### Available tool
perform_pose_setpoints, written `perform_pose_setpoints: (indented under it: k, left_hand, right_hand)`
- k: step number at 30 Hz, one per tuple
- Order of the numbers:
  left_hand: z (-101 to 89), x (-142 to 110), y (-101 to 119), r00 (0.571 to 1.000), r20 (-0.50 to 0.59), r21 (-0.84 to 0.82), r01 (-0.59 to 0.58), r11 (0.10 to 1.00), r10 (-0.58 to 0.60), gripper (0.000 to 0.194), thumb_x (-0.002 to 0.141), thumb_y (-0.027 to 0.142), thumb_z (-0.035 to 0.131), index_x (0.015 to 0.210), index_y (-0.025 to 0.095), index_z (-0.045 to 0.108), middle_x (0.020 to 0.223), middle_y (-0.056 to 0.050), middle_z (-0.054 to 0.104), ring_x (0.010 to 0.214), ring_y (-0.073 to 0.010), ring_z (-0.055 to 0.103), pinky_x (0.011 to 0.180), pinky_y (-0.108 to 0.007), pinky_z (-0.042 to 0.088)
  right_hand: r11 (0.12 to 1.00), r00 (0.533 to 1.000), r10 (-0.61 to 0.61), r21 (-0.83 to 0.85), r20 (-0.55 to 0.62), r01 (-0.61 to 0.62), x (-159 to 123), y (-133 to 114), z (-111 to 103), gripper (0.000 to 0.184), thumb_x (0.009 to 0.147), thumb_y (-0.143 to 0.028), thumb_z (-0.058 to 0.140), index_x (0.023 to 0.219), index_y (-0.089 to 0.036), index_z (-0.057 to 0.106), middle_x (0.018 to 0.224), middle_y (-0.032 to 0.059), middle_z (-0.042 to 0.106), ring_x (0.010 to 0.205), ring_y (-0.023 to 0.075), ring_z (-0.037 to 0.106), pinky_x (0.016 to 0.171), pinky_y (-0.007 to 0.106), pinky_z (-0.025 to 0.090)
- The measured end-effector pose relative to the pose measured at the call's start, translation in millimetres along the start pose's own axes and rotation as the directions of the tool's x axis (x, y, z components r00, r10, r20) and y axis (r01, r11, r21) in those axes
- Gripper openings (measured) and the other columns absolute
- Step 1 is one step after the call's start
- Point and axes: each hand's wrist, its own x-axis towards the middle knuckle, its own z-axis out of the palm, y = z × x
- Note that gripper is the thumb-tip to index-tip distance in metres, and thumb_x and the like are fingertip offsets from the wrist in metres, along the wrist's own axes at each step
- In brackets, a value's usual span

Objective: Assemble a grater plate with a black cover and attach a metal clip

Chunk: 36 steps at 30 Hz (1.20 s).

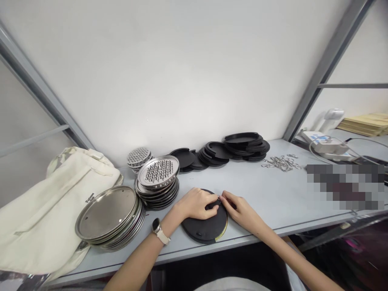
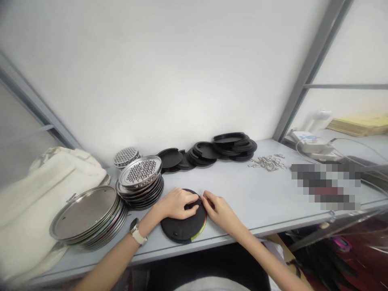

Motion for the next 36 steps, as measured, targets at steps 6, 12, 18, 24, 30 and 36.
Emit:
perform_pose_setpoints:
  k: [6, 12, 18, 24, 30, 36]
  left_hand:
    - [0.6, 1.3, 0.6, 1.000, 0.008, 0.013, 0.014, 1.000, -0.014, 0.021, 0.086, 0.035, 0.047, 0.077, 0.019, 0.056, 0.071, -0.001, 0.065, 0.063, -0.0150, 0.059, 0.056, -0.027, 0.032]
    - [2.3, 1.9, 0.8, 1.000, 0.004, 0.031, 0.016, 0.999, -0.016, 0.020, 0.086, 0.035, 0.047, 0.077, 0.019, 0.055, 0.070, 0.000, 0.064, 0.062, -0.0147, 0.059, 0.056, -0.026, 0.032]
    - [2.3, 2.1, 1.2, 1.000, -0.004, 0.045, 0.004, 0.999, -0.003, 0.018, 0.085, 0.034, 0.048, 0.078, 0.019, 0.055, 0.070, 0.000, 0.064, 0.062, -0.0146, 0.059, 0.056, -0.026, 0.032]
    - [1.2, 2.0, 1.9, 1.000, 0.001, 0.060, 0.003, 0.998, -0.003, 0.018, 0.085, 0.034, 0.048, 0.079, 0.019, 0.055, 0.070, 0.000, 0.065, 0.062, -0.0149, 0.060, 0.055, -0.026, 0.032]
    - [1.7, 2.2, 1.9, 1.000, -0.009, 0.072, 0.002, 0.997, -0.001, 0.019, 0.085, 0.035, 0.048, 0.079, 0.019, 0.056, 0.071, -0.001, 0.065, 0.062, -0.0152, 0.060, 0.055, -0.027, 0.032]
    - [2.0, 2.6, 1.1, 1.000, -0.008, 0.081, 0.000, 0.997, 0.001, 0.021, 0.085, 0.035, 0.048, 0.075, 0.019, 0.055, 0.069, 0.000, 0.064, 0.061, -0.0150, 0.059, 0.054, -0.027, 0.031]
  right_hand:
    - [0.999, 1.000, -0.015, -0.028, 0.012, 0.015, 0.6, 1.0, -0.2, 0.029, 0.095, -0.034, 0.032, 0.069, -0.022, 0.034, 0.056, -0.0054, 0.040, 0.050, 0.0118, 0.043, 0.052, 0.024, 0.030]
    - [0.999, 1.000, -0.008, -0.048, 0.015, 0.008, 0.1, 2.3, 1.0, 0.027, 0.094, -0.032, 0.032, 0.069, -0.022, 0.034, 0.056, -0.0052, 0.040, 0.049, 0.0118, 0.040, 0.051, 0.025, 0.029]
    - [0.999, 1.000, 0.002, -0.048, -0.006, -0.002, -0.6, 1.4, 0.5, 0.029, 0.093, -0.032, 0.034, 0.066, -0.021, 0.031, 0.058, -0.0052, 0.036, 0.053, 0.0113, 0.037, 0.052, 0.024, 0.028]
    - [0.999, 1.000, 0.019, -0.030, 0.002, -0.019, -0.4, 4.4, 1.5, 0.033, 0.094, -0.034, 0.034, 0.064, -0.021, 0.031, 0.056, -0.0055, 0.036, 0.052, 0.0106, 0.035, 0.052, 0.024, 0.027]
    - [1.000, 0.999, -0.014, 0.011, -0.037, 0.014, 0.2, 4.3, -0.1, 0.032, 0.093, -0.034, 0.036, 0.065, -0.021, 0.034, 0.060, -0.0044, 0.036, 0.056, 0.0120, 0.037, 0.054, 0.025, 0.030]
    - [0.994, 0.995, -0.008, 0.109, -0.102, 0.019, 1.4, 2.8, -4.9, 0.021, 0.093, -0.033, 0.040, 0.075, -0.021, 0.044, 0.067, -0.0028, 0.044, 0.062, 0.0132, 0.042, 0.060, 0.025, 0.035]
